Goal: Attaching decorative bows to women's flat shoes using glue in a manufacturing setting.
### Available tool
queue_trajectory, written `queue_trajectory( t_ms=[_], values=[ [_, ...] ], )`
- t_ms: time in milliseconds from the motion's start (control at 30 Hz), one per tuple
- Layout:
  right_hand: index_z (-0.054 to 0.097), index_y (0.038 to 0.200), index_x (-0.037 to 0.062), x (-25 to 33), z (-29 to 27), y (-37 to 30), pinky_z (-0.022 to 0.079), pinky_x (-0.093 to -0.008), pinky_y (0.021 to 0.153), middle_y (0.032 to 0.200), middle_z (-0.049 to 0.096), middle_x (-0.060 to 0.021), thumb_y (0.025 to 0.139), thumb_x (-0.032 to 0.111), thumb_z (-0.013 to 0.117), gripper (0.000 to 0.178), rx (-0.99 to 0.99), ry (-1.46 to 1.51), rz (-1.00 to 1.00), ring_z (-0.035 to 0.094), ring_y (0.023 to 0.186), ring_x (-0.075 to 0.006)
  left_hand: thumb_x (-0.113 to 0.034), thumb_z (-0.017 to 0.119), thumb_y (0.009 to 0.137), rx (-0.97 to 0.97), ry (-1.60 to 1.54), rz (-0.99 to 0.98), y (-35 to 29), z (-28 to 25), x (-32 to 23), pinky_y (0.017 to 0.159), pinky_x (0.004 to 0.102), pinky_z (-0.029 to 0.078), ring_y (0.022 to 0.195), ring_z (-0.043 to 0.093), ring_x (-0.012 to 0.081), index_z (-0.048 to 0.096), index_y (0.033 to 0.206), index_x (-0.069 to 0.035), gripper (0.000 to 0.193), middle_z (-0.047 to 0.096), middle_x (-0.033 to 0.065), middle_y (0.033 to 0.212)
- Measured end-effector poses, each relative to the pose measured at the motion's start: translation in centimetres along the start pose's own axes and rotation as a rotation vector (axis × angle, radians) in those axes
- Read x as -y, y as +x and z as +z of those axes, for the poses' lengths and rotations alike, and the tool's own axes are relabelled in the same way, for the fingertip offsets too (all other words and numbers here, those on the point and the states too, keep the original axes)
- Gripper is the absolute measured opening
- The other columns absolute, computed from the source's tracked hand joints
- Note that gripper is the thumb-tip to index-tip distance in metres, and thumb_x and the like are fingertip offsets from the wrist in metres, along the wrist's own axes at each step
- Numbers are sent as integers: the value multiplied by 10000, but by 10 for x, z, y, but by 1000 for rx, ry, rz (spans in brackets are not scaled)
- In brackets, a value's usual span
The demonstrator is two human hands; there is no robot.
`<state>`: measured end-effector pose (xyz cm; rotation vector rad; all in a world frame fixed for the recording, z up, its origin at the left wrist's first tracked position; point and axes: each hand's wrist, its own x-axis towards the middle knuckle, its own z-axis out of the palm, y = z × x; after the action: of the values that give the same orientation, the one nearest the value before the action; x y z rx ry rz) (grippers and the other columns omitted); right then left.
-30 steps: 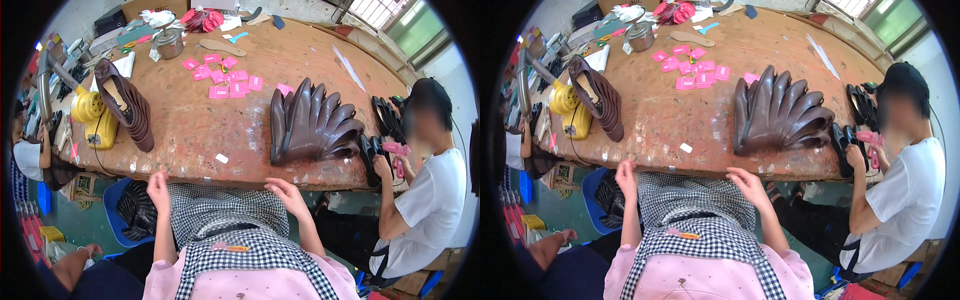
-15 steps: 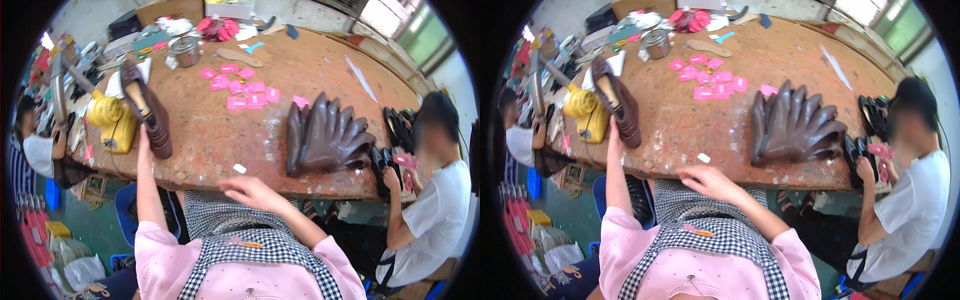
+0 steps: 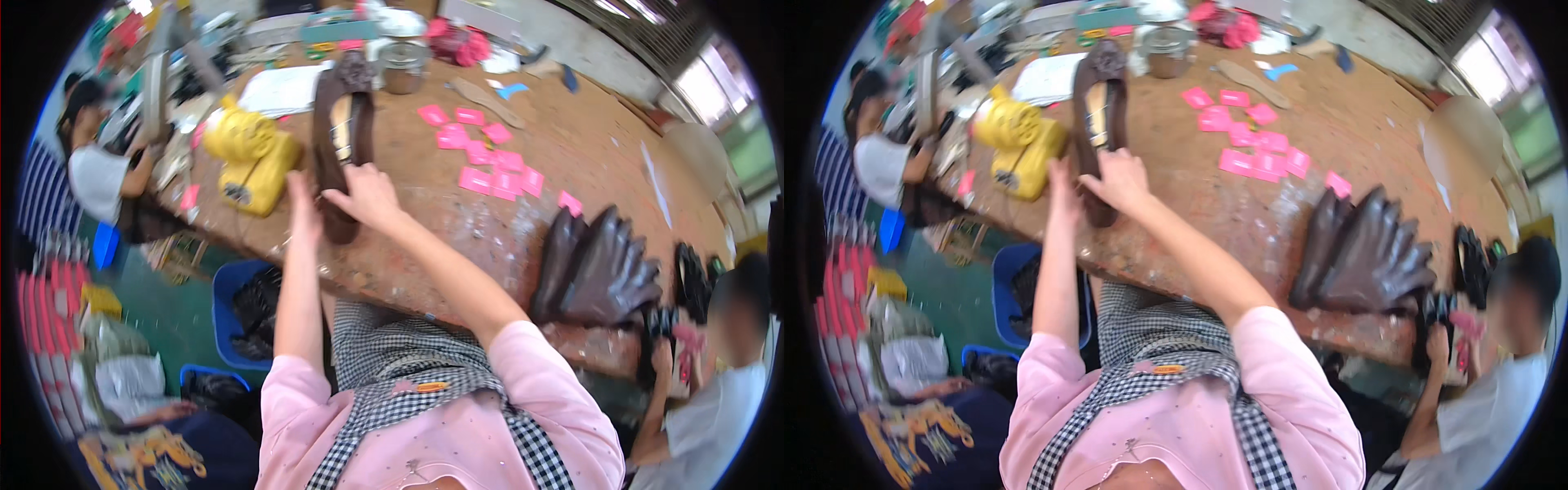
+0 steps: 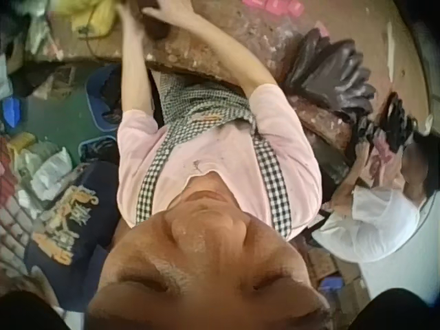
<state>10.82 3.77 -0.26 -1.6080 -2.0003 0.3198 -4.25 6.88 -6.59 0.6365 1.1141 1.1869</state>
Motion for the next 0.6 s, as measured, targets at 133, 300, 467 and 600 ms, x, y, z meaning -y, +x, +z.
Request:
queue_trajectory(
  t_ms=[133, 300, 467, 600],
  values=[
    [640, 733, 38, -18, -15, -20, 487, -472, 657, 668, 626, -198, 817, 429, 605, 401, -182, 136, 10, 629, 668, -380, -581, 543, 874, 192, -9, -302, -2, -4, 9, 953, 416, 399, 1136, 488, 209, 503, 1327, -192, 599, 523, 67, 1277],
    [621, 766, 3, -50, -123, -107, 461, -459, 671, 692, 603, -182, 828, 333, 648, 337, -486, 231, -9, 595, 673, -381, -474, 487, 938, 420, 30, -141, -85, 104, 19, 965, 377, 386, 1180, 482, 185, 390, 1429, -144, 599, 503, 53, 1336],
    [631, 1046, -52, -66, -244, -225, 502, -284, 741, 972, 678, -26, 896, 142, 642, 245, -732, 682, 308, 619, 826, -127, -146, 574, 891, 786, 21, 184, -186, 229, 11, 850, 267, 454, 1062, 522, 133, 314, 1476, -86, 644, 525, 74, 1264],
    [605, 1106, 8, -115, -278, -309, 529, -312, 758, 995, 652, -78, 883, 135, 630, 257, -1169, 1119, 444, 636, 851, -164, -91, 690, 809, 981, 211, 484, -240, 309, 42, 753, 255, 486, 932, 488, 139, 381, 1441, -64, 703, 462, 70, 1187]
  ],
)
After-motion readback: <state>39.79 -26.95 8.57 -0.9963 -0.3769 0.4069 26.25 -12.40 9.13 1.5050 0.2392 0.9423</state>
